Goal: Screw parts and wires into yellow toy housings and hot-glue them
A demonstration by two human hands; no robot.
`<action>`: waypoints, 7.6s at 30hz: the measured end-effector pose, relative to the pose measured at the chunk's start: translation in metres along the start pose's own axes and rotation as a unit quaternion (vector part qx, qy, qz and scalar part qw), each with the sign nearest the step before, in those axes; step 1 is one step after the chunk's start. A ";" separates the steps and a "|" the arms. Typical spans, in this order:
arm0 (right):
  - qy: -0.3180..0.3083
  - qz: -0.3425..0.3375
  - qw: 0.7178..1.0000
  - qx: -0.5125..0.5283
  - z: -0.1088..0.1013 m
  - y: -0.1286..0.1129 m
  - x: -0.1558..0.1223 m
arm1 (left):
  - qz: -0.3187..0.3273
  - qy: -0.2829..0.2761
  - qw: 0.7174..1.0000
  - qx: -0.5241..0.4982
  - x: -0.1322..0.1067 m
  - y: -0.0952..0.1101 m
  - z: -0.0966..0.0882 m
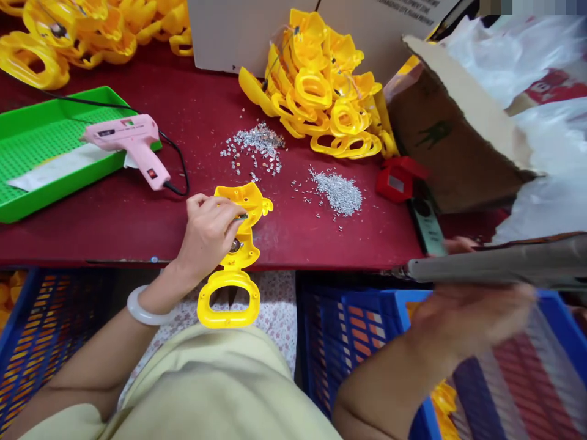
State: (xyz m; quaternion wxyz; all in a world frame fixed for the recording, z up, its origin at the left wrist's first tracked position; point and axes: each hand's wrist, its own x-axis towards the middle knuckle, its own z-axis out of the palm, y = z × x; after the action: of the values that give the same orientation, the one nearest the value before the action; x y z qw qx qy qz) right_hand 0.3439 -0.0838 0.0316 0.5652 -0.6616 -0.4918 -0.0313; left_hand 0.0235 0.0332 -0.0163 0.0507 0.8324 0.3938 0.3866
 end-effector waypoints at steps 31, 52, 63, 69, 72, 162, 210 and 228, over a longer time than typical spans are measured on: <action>0.099 0.067 0.919 0.376 0.180 -0.069 0.038 | -0.028 0.058 0.996 -0.066 -0.006 -0.006 0.005; -0.108 0.105 0.830 0.537 0.078 -0.125 -0.007 | -0.018 0.003 0.974 -0.227 -0.016 0.056 -0.024; -0.103 0.123 0.834 0.528 0.084 -0.134 -0.013 | -0.020 0.004 0.980 -0.199 -0.022 0.051 -0.024; -0.096 0.119 0.846 0.511 0.087 -0.136 -0.014 | -0.017 -0.006 0.978 -0.209 -0.022 0.049 -0.022; -0.090 0.106 0.849 0.509 0.090 -0.136 -0.014 | -0.009 -0.025 0.978 -0.209 -0.023 0.048 -0.023; 0.065 0.041 0.921 0.382 0.110 -0.086 -0.005 | -0.118 -0.145 0.970 0.154 0.051 -0.001 -0.014; -0.259 -0.227 0.917 -0.200 0.111 -0.087 -0.095 | -0.189 -0.061 0.971 0.130 -0.036 0.028 -0.054; -0.343 0.189 0.904 0.168 0.117 -0.104 -0.092 | -0.044 -0.036 0.995 0.076 -0.034 0.025 -0.041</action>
State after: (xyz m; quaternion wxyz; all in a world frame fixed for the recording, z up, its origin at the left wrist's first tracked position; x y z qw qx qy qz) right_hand 0.1645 -0.0618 0.0095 0.4593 -0.6075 -0.5189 0.3884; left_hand -0.0025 -0.0168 0.0012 0.0179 0.8291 0.4563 0.3227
